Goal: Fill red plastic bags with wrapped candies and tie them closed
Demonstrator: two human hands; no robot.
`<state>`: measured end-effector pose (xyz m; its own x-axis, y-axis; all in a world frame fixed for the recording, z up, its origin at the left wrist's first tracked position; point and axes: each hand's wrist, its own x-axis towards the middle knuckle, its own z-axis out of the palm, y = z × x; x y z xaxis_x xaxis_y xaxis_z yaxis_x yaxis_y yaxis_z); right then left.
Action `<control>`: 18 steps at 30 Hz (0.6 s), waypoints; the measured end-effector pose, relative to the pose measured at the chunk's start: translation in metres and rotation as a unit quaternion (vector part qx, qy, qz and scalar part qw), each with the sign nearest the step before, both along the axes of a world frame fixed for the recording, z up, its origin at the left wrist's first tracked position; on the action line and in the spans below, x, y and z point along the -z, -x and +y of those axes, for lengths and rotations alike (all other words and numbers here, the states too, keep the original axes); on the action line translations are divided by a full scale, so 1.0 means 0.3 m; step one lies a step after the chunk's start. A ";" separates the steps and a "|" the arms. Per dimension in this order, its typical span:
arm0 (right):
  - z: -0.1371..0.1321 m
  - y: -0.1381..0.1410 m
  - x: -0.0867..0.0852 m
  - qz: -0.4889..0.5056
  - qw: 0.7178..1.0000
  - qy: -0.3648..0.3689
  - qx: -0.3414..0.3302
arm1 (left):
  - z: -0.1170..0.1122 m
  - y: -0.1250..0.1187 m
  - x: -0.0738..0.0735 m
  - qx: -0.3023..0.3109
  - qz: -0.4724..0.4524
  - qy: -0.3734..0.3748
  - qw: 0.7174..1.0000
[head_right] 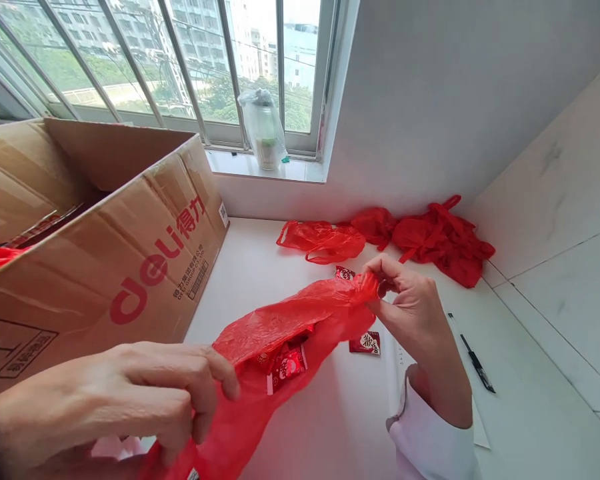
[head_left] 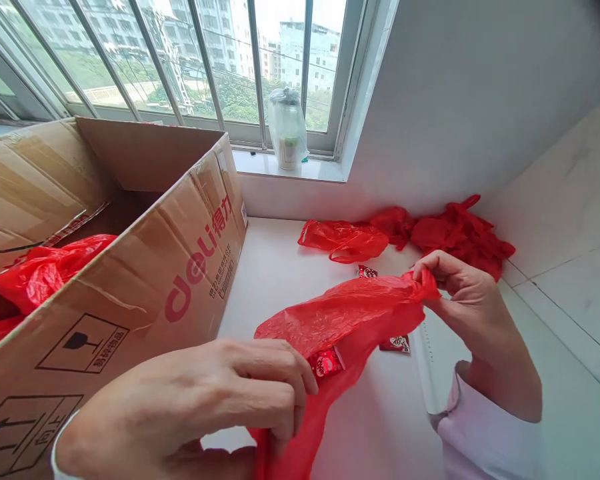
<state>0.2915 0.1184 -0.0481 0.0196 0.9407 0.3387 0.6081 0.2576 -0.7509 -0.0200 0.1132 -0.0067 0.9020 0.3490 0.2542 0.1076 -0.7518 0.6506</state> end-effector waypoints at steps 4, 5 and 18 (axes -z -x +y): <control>0.011 0.023 -0.028 0.102 0.991 0.063 -0.056 | 0.043 -0.018 -0.003 0.008 -0.062 0.157 0.986; 0.019 0.028 -0.033 0.120 0.987 0.082 -0.076 | 0.057 -0.024 0.003 -0.012 -0.093 0.194 0.976; 0.035 0.006 -0.039 0.382 0.919 0.036 -0.092 | 0.056 -0.022 0.037 -0.342 -0.483 0.459 0.663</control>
